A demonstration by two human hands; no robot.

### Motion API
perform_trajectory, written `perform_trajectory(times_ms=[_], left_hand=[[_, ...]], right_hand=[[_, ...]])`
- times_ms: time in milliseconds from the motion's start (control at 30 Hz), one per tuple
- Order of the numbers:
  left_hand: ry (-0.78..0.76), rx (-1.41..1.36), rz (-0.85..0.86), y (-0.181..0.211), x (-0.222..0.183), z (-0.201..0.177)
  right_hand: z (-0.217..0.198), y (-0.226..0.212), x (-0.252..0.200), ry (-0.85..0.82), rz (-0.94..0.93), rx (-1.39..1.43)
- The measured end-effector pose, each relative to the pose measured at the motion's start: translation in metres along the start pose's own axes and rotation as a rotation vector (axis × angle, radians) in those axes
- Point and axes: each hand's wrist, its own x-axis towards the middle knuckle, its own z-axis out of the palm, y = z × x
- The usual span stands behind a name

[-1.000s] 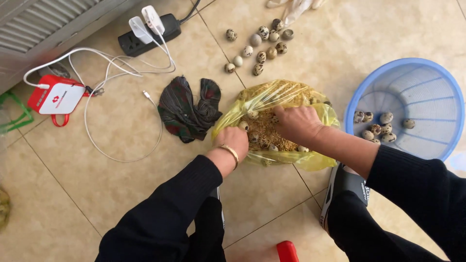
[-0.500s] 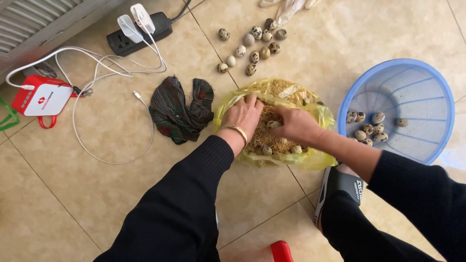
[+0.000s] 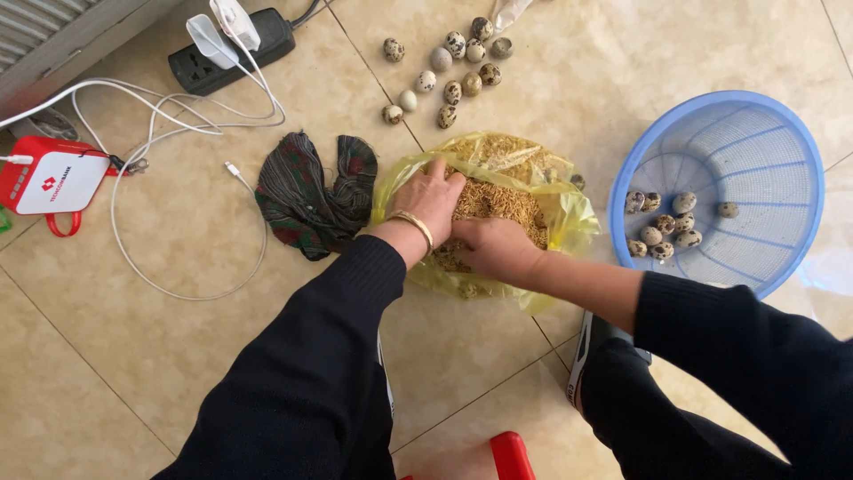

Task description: Sorting quail eggs by picking them out of a bag of grain and from the floor and placing them into a blue plastic basket.

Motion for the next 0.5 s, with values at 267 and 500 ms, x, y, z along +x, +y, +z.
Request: perform_trajectory(times_ms=[267, 500], left_hand=[[-0.11, -0.065, -0.011, -0.022, 0.006, -0.01], [-0.108, -0.044, -0.008, -0.007, 0.0, -0.016]], right_hand=[[0.017, -0.008, 0.007, 0.112, -0.081, -0.337], [0.042, 0.007, 0.016, 0.019, -0.122, -0.488]])
